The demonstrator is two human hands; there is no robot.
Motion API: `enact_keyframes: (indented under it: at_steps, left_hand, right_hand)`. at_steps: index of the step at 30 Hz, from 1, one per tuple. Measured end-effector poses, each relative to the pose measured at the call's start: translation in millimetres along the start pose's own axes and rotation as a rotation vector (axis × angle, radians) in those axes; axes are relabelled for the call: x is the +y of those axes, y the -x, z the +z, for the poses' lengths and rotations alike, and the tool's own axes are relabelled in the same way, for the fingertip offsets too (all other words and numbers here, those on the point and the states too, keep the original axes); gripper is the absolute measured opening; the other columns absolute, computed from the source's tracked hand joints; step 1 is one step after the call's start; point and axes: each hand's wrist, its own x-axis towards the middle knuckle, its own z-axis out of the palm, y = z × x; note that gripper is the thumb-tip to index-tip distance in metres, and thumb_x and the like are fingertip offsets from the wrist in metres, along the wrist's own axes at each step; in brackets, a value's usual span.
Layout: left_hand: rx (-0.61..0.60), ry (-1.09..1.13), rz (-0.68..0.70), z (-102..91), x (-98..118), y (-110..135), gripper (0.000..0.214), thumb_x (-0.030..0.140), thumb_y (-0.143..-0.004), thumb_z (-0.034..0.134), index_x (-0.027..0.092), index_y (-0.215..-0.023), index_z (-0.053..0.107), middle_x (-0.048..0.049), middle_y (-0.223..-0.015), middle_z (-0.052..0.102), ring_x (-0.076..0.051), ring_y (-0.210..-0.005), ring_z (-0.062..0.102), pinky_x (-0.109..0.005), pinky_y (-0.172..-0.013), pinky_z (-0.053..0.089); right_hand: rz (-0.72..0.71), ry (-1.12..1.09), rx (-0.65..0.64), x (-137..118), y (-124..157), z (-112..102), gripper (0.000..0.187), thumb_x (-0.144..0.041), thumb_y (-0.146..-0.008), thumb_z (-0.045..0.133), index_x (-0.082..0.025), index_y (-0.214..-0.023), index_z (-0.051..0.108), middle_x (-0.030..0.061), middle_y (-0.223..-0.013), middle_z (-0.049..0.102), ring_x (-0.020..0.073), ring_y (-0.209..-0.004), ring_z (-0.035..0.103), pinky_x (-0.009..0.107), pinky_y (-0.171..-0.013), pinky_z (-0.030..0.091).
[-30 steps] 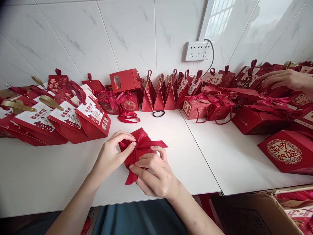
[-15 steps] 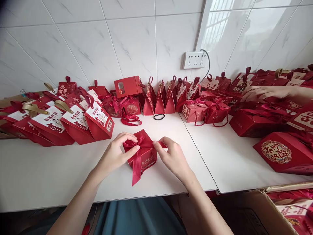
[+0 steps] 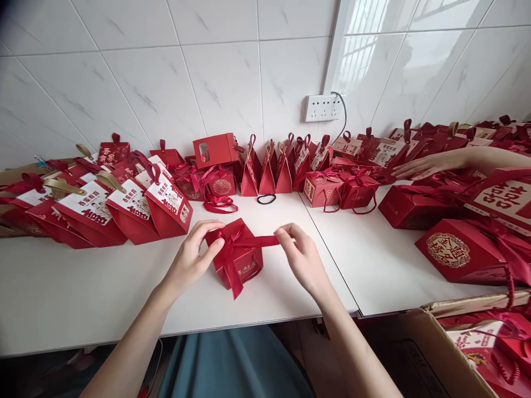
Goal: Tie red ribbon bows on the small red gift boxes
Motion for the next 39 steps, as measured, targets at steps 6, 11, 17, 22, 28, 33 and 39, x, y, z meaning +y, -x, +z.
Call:
enact_keyframes:
  at_steps: [6, 11, 17, 22, 28, 33, 39]
  left_hand:
    - [0.084, -0.039, -0.089, 3.0, 4.4, 2.9, 0.012, 0.029, -0.084, 0.052, 0.020, -0.086, 0.060, -0.0069, -0.108, 0.059, -0.020, -0.109, 0.058, -0.035, -0.094, 0.045]
    - [0.232, -0.037, -0.119, 6.2, 9.3, 11.9, 0.010, 0.028, -0.084, 0.053, 0.021, -0.079, 0.059, -0.0056, -0.099, 0.061, -0.020, -0.103, 0.058, -0.035, -0.089, 0.047]
    - [0.334, 0.034, -0.239, 6.1, 18.2, 25.1, 0.018, 0.035, -0.084, 0.055, 0.020, -0.075, 0.059, -0.0014, -0.076, 0.062, -0.014, -0.068, 0.055, -0.027, -0.065, 0.047]
    - [0.411, 0.275, -0.421, 8.1, 18.4, 29.0, 0.023, 0.041, -0.081, 0.060, 0.019, -0.075, 0.058, 0.0007, -0.064, 0.060, -0.012, -0.059, 0.056, -0.022, -0.055, 0.046]
    - [0.465, 0.396, -0.498, 12.5, 14.0, 34.6, 0.020, 0.038, -0.079, 0.062, 0.019, -0.077, 0.055, 0.0036, -0.060, 0.054, -0.009, -0.054, 0.050, -0.019, -0.052, 0.043]
    - [0.449, 0.379, -0.509, 11.8, 10.5, 38.7, 0.019, 0.038, -0.082, 0.059, 0.020, -0.078, 0.053, 0.0043, -0.060, 0.049, -0.008, -0.053, 0.046, -0.019, -0.051, 0.041]
    - [0.290, 0.180, -0.472, 1.0, 16.9, 43.8, 0.030, 0.045, -0.074, 0.063, 0.023, -0.089, 0.050, 0.0012, -0.077, 0.059, -0.012, -0.061, 0.056, -0.022, -0.055, 0.047]
  right_hand:
    - [-0.012, 0.359, -0.199, -32.6, -55.7, 14.0, 0.047, -0.057, -0.087, 0.045, -0.018, -0.060, 0.050, 0.0026, -0.060, 0.053, 0.0145, -0.057, 0.046, 0.029, -0.056, 0.035]
    - [0.007, 0.408, -0.564, -39.4, -83.7, 33.1, 0.054, -0.056, -0.079, 0.058, -0.019, -0.049, 0.034, -0.0039, -0.048, 0.033, 0.0084, -0.045, 0.029, 0.027, -0.047, 0.023]
    - [0.061, -0.026, -0.635, -16.1, -76.8, 39.5, 0.043, -0.054, -0.077, 0.061, -0.017, -0.062, 0.047, -0.0044, -0.058, 0.043, 0.0076, -0.052, 0.035, 0.023, -0.049, 0.027]
    - [0.088, -0.247, -0.745, -3.1, -71.2, 34.6, 0.045, -0.056, -0.073, 0.068, -0.015, -0.066, 0.050, -0.0035, -0.061, 0.047, 0.0083, -0.056, 0.039, 0.023, -0.054, 0.030]
    - [0.068, -0.252, -0.837, -2.2, -74.9, 25.2, 0.041, -0.049, -0.076, 0.069, -0.015, -0.063, 0.049, -0.0041, -0.059, 0.046, 0.0082, -0.056, 0.038, 0.024, -0.055, 0.027]
    - [0.059, -0.227, -0.798, -1.1, -76.2, 22.7, 0.041, -0.049, -0.080, 0.063, -0.016, -0.061, 0.047, -0.0041, -0.060, 0.044, 0.0086, -0.056, 0.039, 0.024, -0.056, 0.029]
    - [0.104, -0.120, -0.981, 0.7, -79.3, 15.0, 0.041, -0.052, -0.072, 0.070, -0.015, -0.066, 0.053, -0.0029, -0.062, 0.050, 0.0103, -0.060, 0.045, 0.024, -0.059, 0.034]
